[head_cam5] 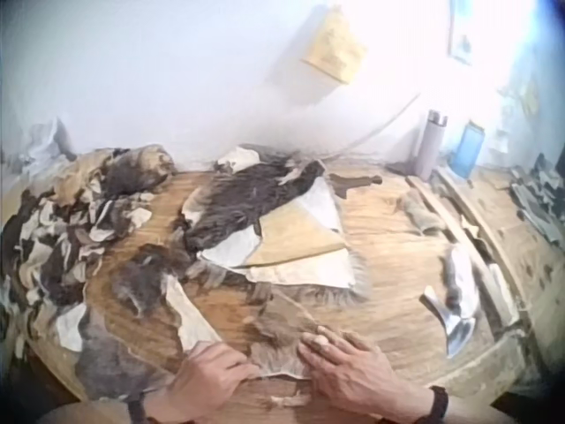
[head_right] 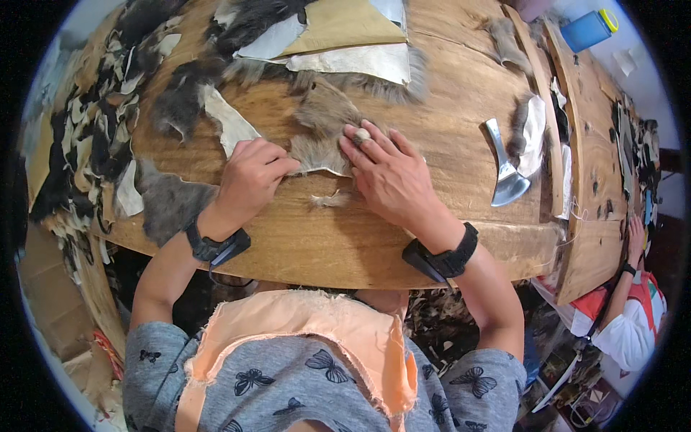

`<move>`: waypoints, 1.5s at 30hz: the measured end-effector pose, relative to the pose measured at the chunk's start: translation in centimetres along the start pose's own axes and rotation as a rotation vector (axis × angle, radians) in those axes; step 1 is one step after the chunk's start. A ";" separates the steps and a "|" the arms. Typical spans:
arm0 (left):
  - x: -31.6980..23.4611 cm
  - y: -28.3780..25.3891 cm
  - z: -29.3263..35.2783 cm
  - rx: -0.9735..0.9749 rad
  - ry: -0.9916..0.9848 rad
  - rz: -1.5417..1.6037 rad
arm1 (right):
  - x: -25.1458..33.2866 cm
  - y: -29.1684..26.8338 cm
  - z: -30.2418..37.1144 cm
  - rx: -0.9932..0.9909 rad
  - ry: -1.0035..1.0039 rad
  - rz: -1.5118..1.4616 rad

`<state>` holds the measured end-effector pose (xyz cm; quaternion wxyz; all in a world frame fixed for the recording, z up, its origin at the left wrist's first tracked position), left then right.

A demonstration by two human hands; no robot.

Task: Sorting through animal hides/leather scraps and stitching them together at a workshop table.

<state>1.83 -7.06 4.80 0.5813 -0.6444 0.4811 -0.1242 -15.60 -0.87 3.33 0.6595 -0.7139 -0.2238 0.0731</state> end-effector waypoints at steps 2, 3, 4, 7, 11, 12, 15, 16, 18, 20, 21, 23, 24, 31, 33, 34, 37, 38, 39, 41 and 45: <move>0.2 0.4 -0.1 0.001 -0.003 0.015 | -0.6 -0.4 0.6 -0.005 0.026 0.008; 0.6 0.5 -0.2 0.007 -0.008 0.022 | -1.0 -0.7 0.5 -0.022 0.054 0.030; 0.9 0.6 -0.2 -0.003 -0.012 0.016 | -1.3 -1.0 0.5 -0.039 0.081 0.051; 1.8 0.5 0.3 -0.030 -0.052 0.004 | -2.3 -1.4 1.2 -0.132 0.274 0.012; 2.6 0.8 0.6 -0.021 -0.116 0.104 | -0.3 -2.1 1.1 -0.075 0.101 -0.113; 2.3 0.7 -0.1 -0.177 -0.048 0.231 | -0.6 -1.9 1.6 -0.047 0.113 -0.057; 1.2 0.1 -3.4 -0.257 -0.026 0.547 | -2.1 -1.9 3.3 -0.042 0.163 -0.047; 1.3 0.0 -4.1 -0.237 -0.114 0.644 | -3.0 -1.3 3.8 -0.065 0.130 0.002; 1.4 -0.7 -4.7 -0.235 -0.242 0.638 | -3.8 -0.9 4.1 -0.201 0.148 -0.100; 1.8 -1.7 -5.2 -0.214 -0.335 0.651 | -4.1 -1.0 3.9 -0.173 0.094 -0.075; 2.4 -1.7 -5.4 -0.195 -0.443 0.743 | -4.1 -1.2 3.9 -0.128 0.078 -0.038; 2.7 -2.0 -5.5 -0.180 -0.552 0.835 | -3.1 -3.4 2.8 -0.155 0.084 0.003; 2.6 -2.3 -5.5 -0.168 -0.605 0.903 | -3.8 -3.1 2.5 0.002 0.189 -0.148; 4.5 -4.6 -3.9 0.005 -0.749 0.738 | -6.2 -3.0 2.8 0.225 0.608 -1.203; 7.6 -5.7 -0.3 -0.121 -0.664 0.604 | -9.5 0.3 5.1 0.091 0.576 -1.391; 8.9 -6.8 1.4 -0.149 -0.629 0.560 | -10.0 0.8 5.4 0.197 0.619 -1.249; 12.7 -12.3 6.4 -0.128 -0.751 0.462 | -12.1 -0.3 7.3 0.328 0.732 -0.752; 14.3 -14.6 8.6 -0.155 -0.788 0.381 | -13.3 -1.3 7.8 0.293 0.588 -0.486; 15.9 -16.7 10.4 -0.144 -0.824 0.361 | -14.6 -1.3 8.8 0.289 0.592 -0.475; 20.3 -20.5 14.6 -0.259 -0.931 0.406 | -15.4 -3.9 9.0 -0.105 0.449 -0.069; 27.2 -28.9 19.0 -0.335 -0.933 0.270 | -6.5 -5.9 1.8 -0.015 0.802 -0.014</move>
Point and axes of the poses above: each hand's wrist, its own z-axis away from the middle knuckle, its own y-axis out of the palm, x = y × z, the point moved 5 cm from there along -z, towards the middle knuckle, and after that the axes turned 5 degrees about -y, right-handed, at the moved point
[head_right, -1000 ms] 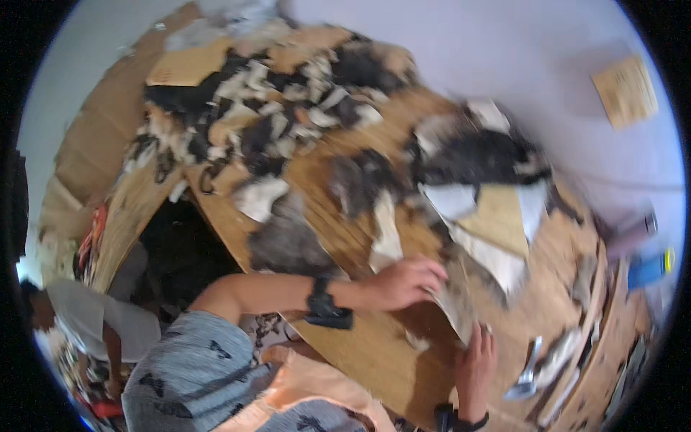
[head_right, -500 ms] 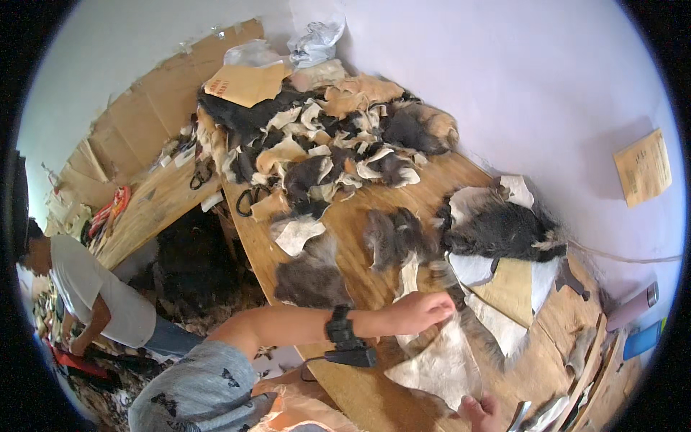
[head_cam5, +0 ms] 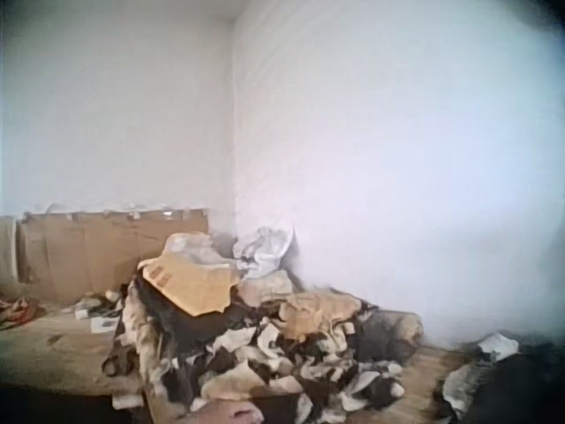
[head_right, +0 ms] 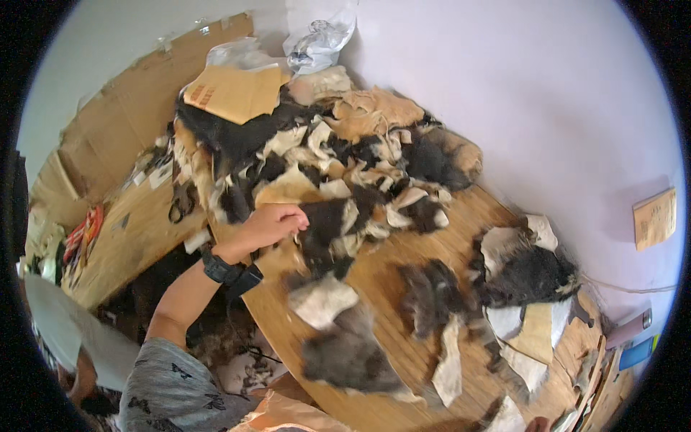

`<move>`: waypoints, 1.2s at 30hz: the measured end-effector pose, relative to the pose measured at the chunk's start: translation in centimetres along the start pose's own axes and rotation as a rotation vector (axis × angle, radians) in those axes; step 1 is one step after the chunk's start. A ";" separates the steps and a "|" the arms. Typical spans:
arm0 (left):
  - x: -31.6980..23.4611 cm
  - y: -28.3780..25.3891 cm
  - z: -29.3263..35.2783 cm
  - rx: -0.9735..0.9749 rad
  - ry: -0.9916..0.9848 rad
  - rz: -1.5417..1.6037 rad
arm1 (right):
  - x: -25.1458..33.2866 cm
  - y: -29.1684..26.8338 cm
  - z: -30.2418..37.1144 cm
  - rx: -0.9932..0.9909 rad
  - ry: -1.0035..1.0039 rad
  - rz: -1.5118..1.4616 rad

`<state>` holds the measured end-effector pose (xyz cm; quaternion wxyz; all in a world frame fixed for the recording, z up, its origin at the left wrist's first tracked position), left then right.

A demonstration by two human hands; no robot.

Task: Sorting through animal hides/leather scraps and stitching them together at a workshop table.

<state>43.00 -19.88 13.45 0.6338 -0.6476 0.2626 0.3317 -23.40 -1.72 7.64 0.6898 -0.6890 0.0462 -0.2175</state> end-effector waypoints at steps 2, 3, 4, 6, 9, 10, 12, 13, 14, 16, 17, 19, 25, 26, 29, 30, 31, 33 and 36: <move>1.9 -3.3 -3.1 -0.010 0.019 -0.018 | 7.6 1.1 0.2 0.263 -0.040 -0.146; 3.0 -4.4 -4.9 -0.031 -0.011 -0.004 | 13.2 1.1 0.2 0.433 -0.050 -0.096; 3.5 -5.9 -6.9 -0.008 0.030 -0.064 | 16.7 2.6 -0.2 -0.052 -0.270 -0.276; 3.5 -8.8 -10.8 0.064 0.085 -0.087 | 21.6 4.9 -0.4 0.087 -0.184 -0.155; 0.5 -13.6 -17.0 0.105 0.249 -0.464 | 31.0 7.0 -0.7 0.165 -0.410 -0.346; -0.3 -15.0 -19.5 0.104 0.328 -0.579 | 32.6 7.6 -0.7 0.086 -0.512 -0.257; -2.4 -17.1 -23.4 -0.066 0.325 -0.845 | 34.4 9.1 -1.2 0.009 -0.581 -0.165; -2.0 -16.8 -25.9 -0.043 0.358 -0.838 | 34.9 10.0 -1.3 -0.030 -0.605 -0.102; -1.1 -17.2 -28.5 -0.193 0.285 -0.788 | 35.3 10.8 -1.4 -0.066 -0.626 -0.036; 1.0 -16.6 -32.2 -0.304 0.212 -0.729 | 35.6 12.8 -1.8 -0.012 -0.534 -0.042; 2.2 -15.9 -33.2 -0.280 0.204 -0.724 | 35.5 13.6 -2.3 0.043 -0.496 -0.051; 2.8 -12.4 -34.5 -0.230 0.358 -0.605 | 34.5 13.8 -2.5 0.047 -0.456 -0.026; 6.2 -8.5 -36.9 -0.092 0.190 -0.413 | 34.9 14.1 -3.0 0.027 -0.508 0.020; 5.8 -7.1 -37.5 -0.076 0.200 -0.407 | 34.7 14.3 -3.0 0.039 -0.501 0.023; 7.6 -9.0 -38.4 -0.293 0.260 -0.474 | 35.4 14.0 -3.1 0.042 -0.497 0.026; 6.9 -9.1 -37.7 -0.273 0.251 -0.404 | 35.4 14.0 -3.0 0.027 -0.508 0.018; 5.4 -8.7 -36.9 -0.262 0.240 -0.336 | 35.4 13.9 -2.8 0.024 -0.503 0.011; 5.0 -8.7 -37.8 -0.340 0.322 -0.224 | 35.3 13.8 -2.6 0.007 -0.515 0.009; 2.4 -6.8 -38.7 -0.306 0.402 -0.344 | 34.5 13.8 -2.3 -0.020 -0.495 0.002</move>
Point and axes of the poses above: each hand's wrist, its own z-axis away from the middle knuckle, its own y-axis out of the palm, x = y × z, the point moved 5 cm from there along -z, towards the middle knuckle, and after that the axes turned 5 degrees about -y, right-handed, at the moved point
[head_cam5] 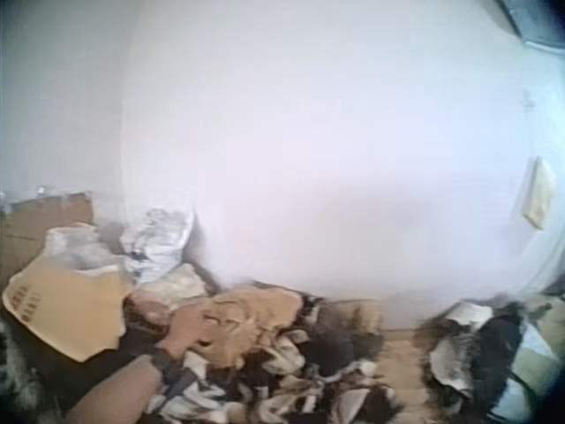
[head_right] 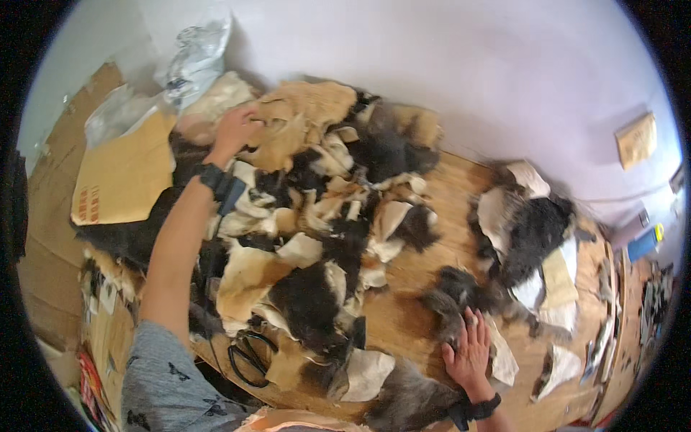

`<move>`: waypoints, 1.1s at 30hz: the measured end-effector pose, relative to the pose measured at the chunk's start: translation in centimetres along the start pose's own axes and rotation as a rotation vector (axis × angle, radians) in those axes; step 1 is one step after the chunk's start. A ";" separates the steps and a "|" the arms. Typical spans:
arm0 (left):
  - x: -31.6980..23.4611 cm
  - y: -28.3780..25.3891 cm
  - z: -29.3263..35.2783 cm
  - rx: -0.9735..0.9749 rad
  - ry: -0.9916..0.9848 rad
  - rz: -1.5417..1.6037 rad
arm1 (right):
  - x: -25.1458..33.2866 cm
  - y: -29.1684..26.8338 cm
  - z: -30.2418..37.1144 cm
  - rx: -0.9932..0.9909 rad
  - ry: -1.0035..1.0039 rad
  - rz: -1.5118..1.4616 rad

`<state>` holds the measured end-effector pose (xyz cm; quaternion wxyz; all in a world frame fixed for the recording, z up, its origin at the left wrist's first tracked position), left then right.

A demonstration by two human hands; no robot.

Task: Sorting through animal hides/leather scraps and stitching them together at a workshop table.

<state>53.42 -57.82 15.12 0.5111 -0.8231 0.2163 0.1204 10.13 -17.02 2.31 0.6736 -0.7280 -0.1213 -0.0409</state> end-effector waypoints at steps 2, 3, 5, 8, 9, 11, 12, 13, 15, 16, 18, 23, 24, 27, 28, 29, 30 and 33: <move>-0.2 -0.3 -0.3 -0.030 0.127 -0.064 | 0.7 0.0 -0.4 0.006 -0.030 -0.006; -0.4 0.2 -0.5 -0.040 0.122 -0.071 | 0.7 0.0 -0.4 0.033 -0.014 -0.007; -0.8 1.4 -0.6 -0.026 0.083 -0.235 | 0.7 0.2 -0.7 0.072 0.005 -0.009; -2.1 3.4 -1.4 0.013 0.130 -0.393 | 0.5 0.3 -0.8 0.074 0.015 -0.022; -2.3 4.2 -2.0 0.050 0.123 -0.401 | 0.4 0.2 -0.7 0.067 0.018 -0.019; -2.7 5.0 -2.7 0.043 0.190 -0.442 | 0.3 0.4 -0.7 0.084 0.001 -0.013; -3.3 5.4 -2.8 0.045 0.251 -0.486 | 0.3 0.4 -0.6 0.079 0.006 -0.010; -3.6 5.4 -3.3 0.042 0.256 -0.482 | 0.3 0.4 -0.6 0.053 0.003 -0.023; -3.9 5.6 -4.1 0.197 0.152 -0.325 | 0.2 0.4 -0.5 0.028 0.004 -0.037; -4.5 5.5 -3.9 0.200 0.155 -0.324 | 0.1 0.4 -0.5 0.019 -0.002 -0.036; -7.2 4.2 -2.8 -0.088 0.296 -0.270 | -0.1 0.3 -0.2 0.013 0.005 -0.031; -12.1 4.0 3.5 0.187 0.328 -0.192 | 0.3 0.0 -0.4 0.005 0.005 -0.038; -12.5 4.2 4.8 0.260 0.303 -0.162 | 0.6 0.1 -0.6 0.005 -0.006 -0.044; -13.6 5.2 7.8 0.138 0.400 -0.036 | 0.9 0.0 -0.8 0.010 -0.010 -0.037; -14.6 6.0 8.4 0.243 0.355 -0.023 | 0.6 0.0 -0.7 0.012 0.004 -0.038; -15.7 6.9 9.0 0.346 0.307 -0.010 | 0.3 0.1 -0.7 0.015 0.017 -0.040; -16.1 8.4 9.9 0.465 0.378 -0.004 | 0.3 0.1 -0.7 0.017 0.007 -0.039; -15.3 10.7 11.8 0.263 0.613 -0.176 | 0.4 0.4 -0.8 0.021 0.008 -0.057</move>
Point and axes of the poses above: each hand's wrist, its own z-axis away from the middle knuckle, its own y-axis out of the palm, x = y × z, the point moved 5 cm from there along -z, towards the middle knuckle, and after that the axes turned 5 degrees about -y, right-handed, at the moved point
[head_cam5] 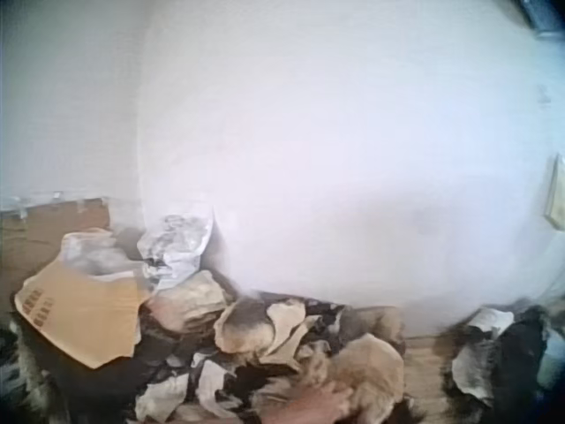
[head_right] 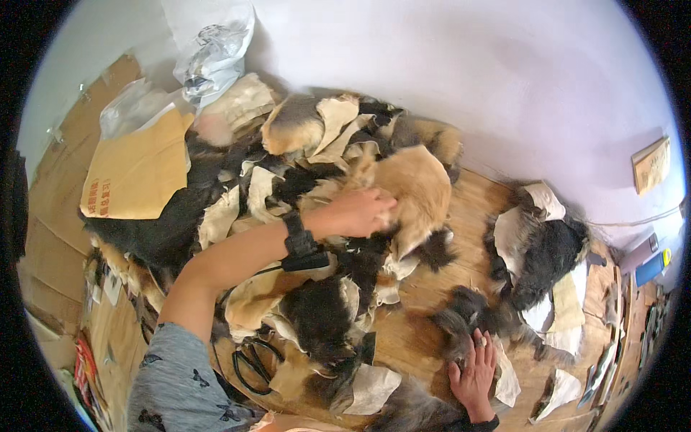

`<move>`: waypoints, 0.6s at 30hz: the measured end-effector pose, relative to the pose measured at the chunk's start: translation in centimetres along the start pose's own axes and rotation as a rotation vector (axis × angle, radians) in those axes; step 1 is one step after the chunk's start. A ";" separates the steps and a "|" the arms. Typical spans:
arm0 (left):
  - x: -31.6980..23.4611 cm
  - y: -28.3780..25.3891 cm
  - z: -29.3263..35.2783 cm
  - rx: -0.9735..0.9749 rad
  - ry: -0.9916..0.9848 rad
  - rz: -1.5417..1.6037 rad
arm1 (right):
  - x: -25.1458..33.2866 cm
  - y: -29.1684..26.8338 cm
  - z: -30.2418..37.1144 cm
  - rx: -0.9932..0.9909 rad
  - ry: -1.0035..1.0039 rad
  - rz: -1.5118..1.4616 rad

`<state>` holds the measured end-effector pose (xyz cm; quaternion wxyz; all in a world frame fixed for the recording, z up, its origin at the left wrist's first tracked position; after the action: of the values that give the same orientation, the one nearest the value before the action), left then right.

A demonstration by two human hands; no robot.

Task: Sorting through animal hides/leather scraps and stitching them together at a workshop table.

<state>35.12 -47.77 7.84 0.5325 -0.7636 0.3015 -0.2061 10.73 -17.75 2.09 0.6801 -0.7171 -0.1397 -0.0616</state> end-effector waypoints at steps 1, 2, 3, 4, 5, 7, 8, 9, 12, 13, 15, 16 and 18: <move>0.2 -0.6 -0.1 -0.003 0.047 0.159 | -0.1 0.1 0.1 -0.001 0.008 -0.011; 0.5 -1.2 -0.4 -0.006 0.094 0.317 | -0.2 0.1 0.0 -0.002 0.015 -0.023; 1.8 -3.3 -1.8 0.091 -0.145 0.531 | -0.5 0.0 0.3 -0.002 0.023 -0.019; 3.9 -5.6 -3.0 0.192 -0.392 0.733 | -0.7 0.0 0.6 0.013 0.042 0.008; 8.1 -6.0 -3.3 0.016 -0.523 0.542 | -0.7 0.0 0.5 0.025 0.050 0.029; 13.9 -8.9 -1.9 -0.319 -0.698 0.100 | -0.7 0.0 0.5 0.019 0.051 0.020; 18.1 -8.9 -0.4 -0.342 -0.931 -0.078 | -0.5 0.1 0.4 0.014 0.046 0.010; 22.3 -8.1 1.3 -0.260 -1.071 -0.063 | -0.4 0.3 0.1 0.008 0.043 0.003; 25.2 -7.2 3.1 -0.152 -1.080 0.071 | -0.4 0.3 0.3 0.000 0.012 0.007; 24.2 -7.1 2.6 -0.136 -0.953 0.183 | -0.5 0.2 0.3 -0.002 0.013 0.015; 22.4 -7.0 1.8 -0.187 -1.007 0.152 | -0.4 0.1 0.4 -0.006 0.015 0.023; 21.1 -7.9 1.1 -0.359 -0.837 0.201 | -0.3 0.0 0.5 -0.010 0.007 0.025; 17.2 -9.9 0.1 -0.538 -0.586 0.391 | -0.4 -0.2 0.7 -0.013 0.011 0.033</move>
<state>50.21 -56.88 16.97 0.4067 -0.8298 0.3197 0.2095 10.28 -17.12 2.10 0.6770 -0.7234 -0.1237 -0.0554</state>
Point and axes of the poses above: each hand's wrist, its own z-axis away from the middle knuckle, its own y-axis out of the palm, x = y × z, the point moved 5 cm from there along -z, towards the middle knuckle, and after that the axes turned 5 degrees about -y, right-handed, at the moved point
